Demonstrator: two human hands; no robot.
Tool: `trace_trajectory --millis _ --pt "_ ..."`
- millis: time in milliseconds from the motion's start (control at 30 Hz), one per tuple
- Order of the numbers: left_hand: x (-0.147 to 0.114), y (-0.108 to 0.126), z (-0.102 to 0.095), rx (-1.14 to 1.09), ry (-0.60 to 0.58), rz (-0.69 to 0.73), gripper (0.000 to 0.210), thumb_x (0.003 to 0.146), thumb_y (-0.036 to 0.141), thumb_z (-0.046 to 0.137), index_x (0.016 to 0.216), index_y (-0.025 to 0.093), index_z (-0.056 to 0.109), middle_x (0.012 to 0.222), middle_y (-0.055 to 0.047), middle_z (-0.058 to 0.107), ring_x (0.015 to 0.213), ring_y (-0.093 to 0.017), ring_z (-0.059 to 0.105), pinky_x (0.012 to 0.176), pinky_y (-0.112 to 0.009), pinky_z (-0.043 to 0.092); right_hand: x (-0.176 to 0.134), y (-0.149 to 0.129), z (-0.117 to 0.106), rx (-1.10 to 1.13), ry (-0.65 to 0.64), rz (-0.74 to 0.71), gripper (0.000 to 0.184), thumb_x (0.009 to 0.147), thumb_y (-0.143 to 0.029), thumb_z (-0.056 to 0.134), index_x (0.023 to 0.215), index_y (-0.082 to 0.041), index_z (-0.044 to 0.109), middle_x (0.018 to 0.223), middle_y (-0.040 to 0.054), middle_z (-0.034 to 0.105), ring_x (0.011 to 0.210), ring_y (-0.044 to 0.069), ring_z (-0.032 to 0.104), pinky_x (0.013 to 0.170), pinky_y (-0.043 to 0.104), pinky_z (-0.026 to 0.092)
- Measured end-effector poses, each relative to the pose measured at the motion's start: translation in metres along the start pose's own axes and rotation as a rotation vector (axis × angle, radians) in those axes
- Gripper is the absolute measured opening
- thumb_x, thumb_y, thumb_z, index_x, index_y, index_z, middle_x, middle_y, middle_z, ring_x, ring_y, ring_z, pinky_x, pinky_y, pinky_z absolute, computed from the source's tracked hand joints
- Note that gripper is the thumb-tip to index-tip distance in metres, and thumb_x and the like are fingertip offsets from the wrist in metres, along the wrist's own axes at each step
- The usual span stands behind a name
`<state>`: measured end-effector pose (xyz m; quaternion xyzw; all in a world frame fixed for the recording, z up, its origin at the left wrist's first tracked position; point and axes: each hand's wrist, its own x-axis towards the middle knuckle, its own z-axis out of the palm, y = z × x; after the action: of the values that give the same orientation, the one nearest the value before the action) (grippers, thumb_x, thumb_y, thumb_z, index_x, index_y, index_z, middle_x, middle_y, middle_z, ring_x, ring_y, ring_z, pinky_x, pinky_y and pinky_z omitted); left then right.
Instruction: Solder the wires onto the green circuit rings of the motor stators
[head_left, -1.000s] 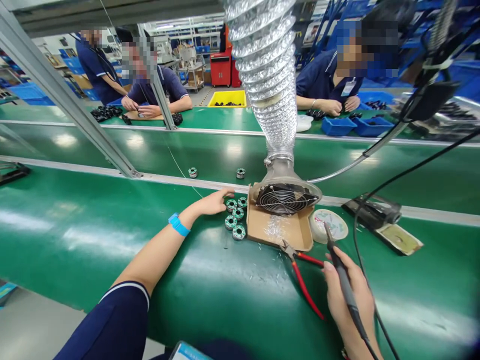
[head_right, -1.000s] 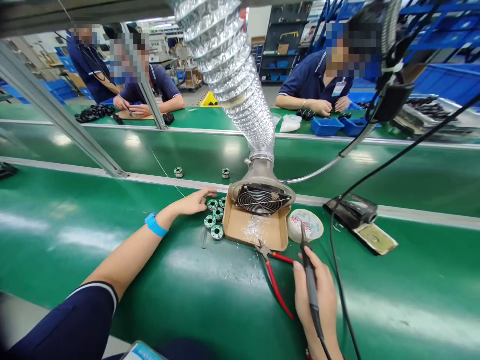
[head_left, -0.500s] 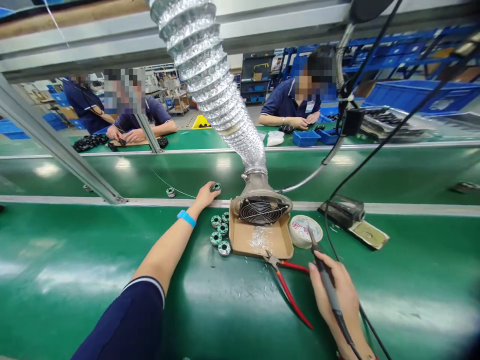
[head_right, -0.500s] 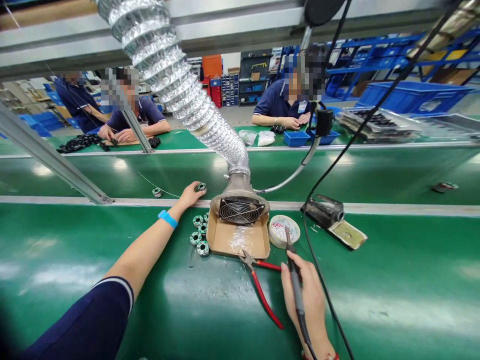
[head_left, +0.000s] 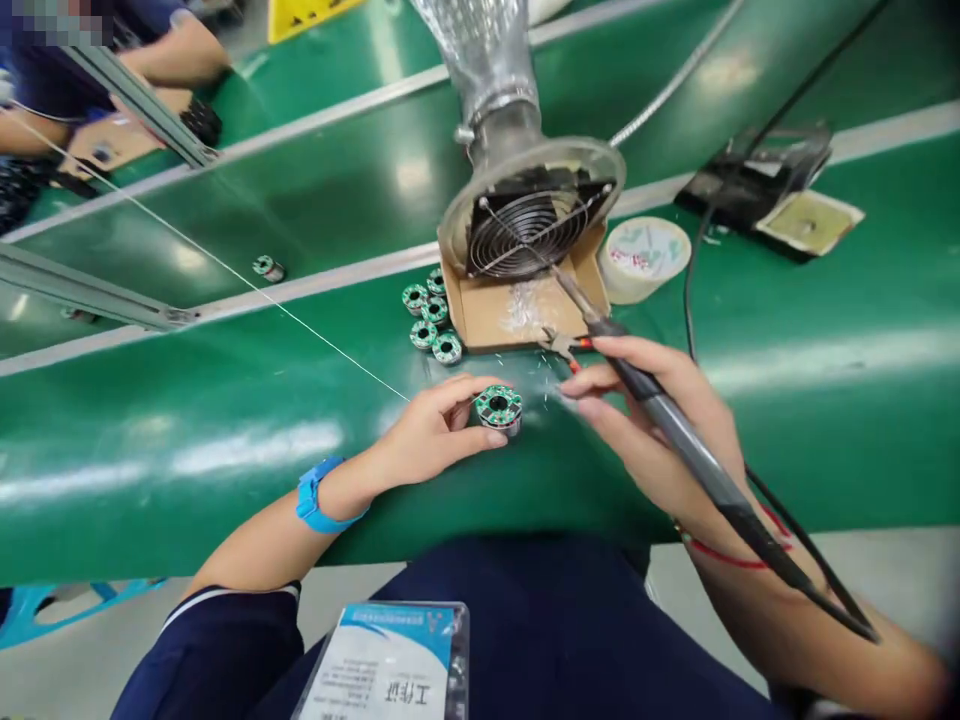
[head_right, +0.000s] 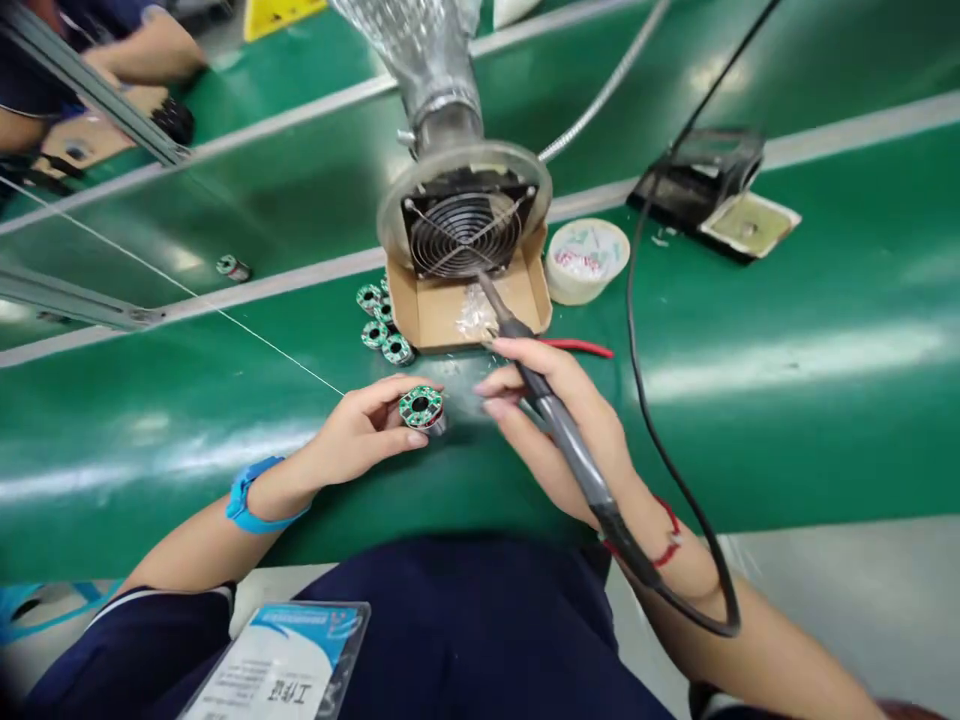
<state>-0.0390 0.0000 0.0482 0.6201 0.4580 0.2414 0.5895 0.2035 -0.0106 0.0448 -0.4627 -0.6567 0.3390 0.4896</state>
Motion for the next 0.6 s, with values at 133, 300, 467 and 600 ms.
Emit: trace_trajectory --millis 133,300,467,600 --pt "0.0 0.004 0.009 -0.033 -0.125 0.069 0.046 0.087 0.035 0.075 0.13 0.02 0.066 0.093 -0.001 0.055 0.06 -0.004 0.037 0.052 -0.021 0.03 0.009 -0.017 0.005 0.051 -0.17 -0.016 0.049 0.088 -0.018 0.069 0.132 -0.03 0.054 0.094 -0.0036 0.07 0.087 0.01 0.07 0.09 0.026 0.06" --pt "-0.001 0.003 0.009 -0.011 -0.196 0.202 0.044 0.093 0.032 0.071 0.135 0.023 0.063 0.094 0.001 0.05 0.06 -0.003 0.039 0.052 -0.018 0.033 0.013 -0.015 0.008 0.056 -0.296 0.107 0.046 0.088 -0.019 0.068 0.131 -0.026 0.054 0.089 -0.003 0.069 0.084 0.011 0.069 0.083 0.025 0.059" --pt "-0.006 0.001 0.012 0.05 -0.187 0.277 0.041 0.094 0.037 0.069 0.132 0.023 0.064 0.089 0.002 0.046 0.064 -0.005 0.041 0.056 -0.019 0.037 0.016 -0.019 0.011 0.053 -0.313 0.097 0.043 0.087 -0.018 0.069 0.127 -0.024 0.055 0.085 -0.0049 0.069 0.078 0.008 0.066 0.076 0.02 0.055" --pt "-0.006 0.0 0.013 0.086 -0.18 0.305 0.036 0.094 0.038 0.07 0.126 0.022 0.066 0.087 0.002 0.045 0.063 -0.006 0.04 0.056 -0.02 0.037 0.015 -0.018 0.012 0.059 -0.35 0.03 0.034 0.09 -0.018 0.064 0.122 -0.023 0.054 0.083 -0.0051 0.066 0.07 0.006 0.062 0.067 0.019 0.051"
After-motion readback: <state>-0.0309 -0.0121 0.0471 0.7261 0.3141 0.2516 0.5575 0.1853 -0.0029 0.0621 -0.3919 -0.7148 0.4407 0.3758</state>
